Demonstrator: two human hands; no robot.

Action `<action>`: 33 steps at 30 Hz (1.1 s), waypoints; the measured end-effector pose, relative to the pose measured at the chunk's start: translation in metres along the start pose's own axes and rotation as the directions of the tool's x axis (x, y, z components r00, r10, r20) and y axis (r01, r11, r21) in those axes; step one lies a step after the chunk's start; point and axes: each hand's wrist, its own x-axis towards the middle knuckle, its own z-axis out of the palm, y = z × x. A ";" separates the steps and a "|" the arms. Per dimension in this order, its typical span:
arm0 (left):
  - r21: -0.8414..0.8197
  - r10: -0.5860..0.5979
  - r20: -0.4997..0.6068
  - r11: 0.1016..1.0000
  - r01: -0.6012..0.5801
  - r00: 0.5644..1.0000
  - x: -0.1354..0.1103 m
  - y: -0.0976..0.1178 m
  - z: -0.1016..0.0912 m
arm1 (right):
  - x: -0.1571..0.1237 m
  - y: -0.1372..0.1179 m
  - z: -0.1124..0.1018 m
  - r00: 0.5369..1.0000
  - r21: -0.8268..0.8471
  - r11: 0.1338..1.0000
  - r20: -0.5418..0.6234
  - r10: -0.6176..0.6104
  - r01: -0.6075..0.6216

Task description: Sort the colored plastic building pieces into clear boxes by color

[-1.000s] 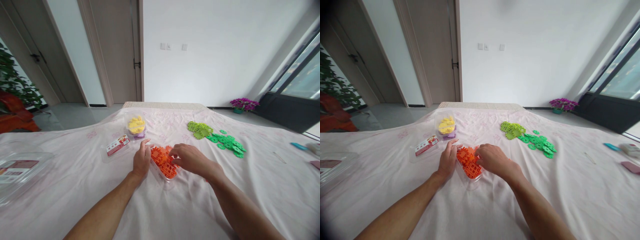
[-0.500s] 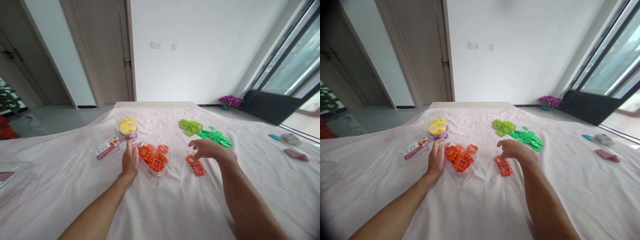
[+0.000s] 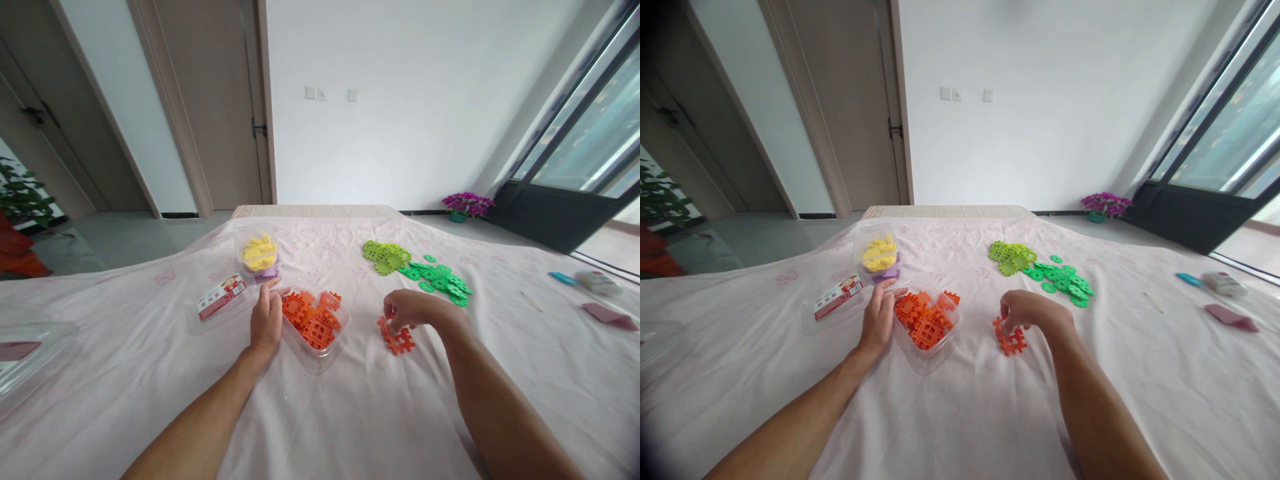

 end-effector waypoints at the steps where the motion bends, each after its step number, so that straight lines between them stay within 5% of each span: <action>1: 0.001 0.000 0.002 1.000 0.000 1.000 -0.001 0.002 0.000 | -0.001 0.000 -0.002 1.000 0.001 1.000 -0.007 -0.027 0.027; 7: 0.016 0.002 0.086 1.000 -0.003 0.996 -0.007 0.013 0.000 | 0.002 0.000 -0.008 0.951 -0.019 0.975 -0.216 -0.222 0.223; 10: 0.023 0.005 0.134 1.000 -0.009 0.991 -0.009 0.016 0.001 | 0.004 -0.009 -0.010 0.859 0.159 0.929 -0.458 -0.230 0.333; 12: 0.020 0.007 0.152 1.000 -0.011 0.988 -0.010 0.017 0.001 | 0.003 -0.020 -0.010 0.810 0.367 0.827 -0.562 -0.169 0.427; 17: 0.014 0.020 0.151 1.000 -0.022 0.988 -0.012 0.019 0.002 | -0.003 -0.064 -0.002 0.805 0.665 0.480 -0.567 -0.175 0.572; 21: 0.017 0.053 0.173 0.998 -0.057 0.984 -0.016 0.022 0.002 | -0.004 -0.101 0.011 0.844 0.752 0.384 -0.467 -0.263 0.536; 26: 0.015 0.053 0.183 0.998 -0.056 0.982 -0.016 0.024 0.001 | 0.012 -0.109 0.019 0.853 0.700 0.498 -0.480 -0.203 0.512; 30: -0.001 0.029 0.186 1.000 -0.030 0.982 -0.011 0.021 0.002 | 0.033 -0.089 0.022 0.778 0.451 0.752 -0.615 -0.129 0.481; 33: -0.046 0.044 0.190 0.998 -0.036 0.981 -0.010 0.017 0.002 | 0.046 -0.080 0.030 0.736 0.191 0.872 -0.632 -0.241 0.450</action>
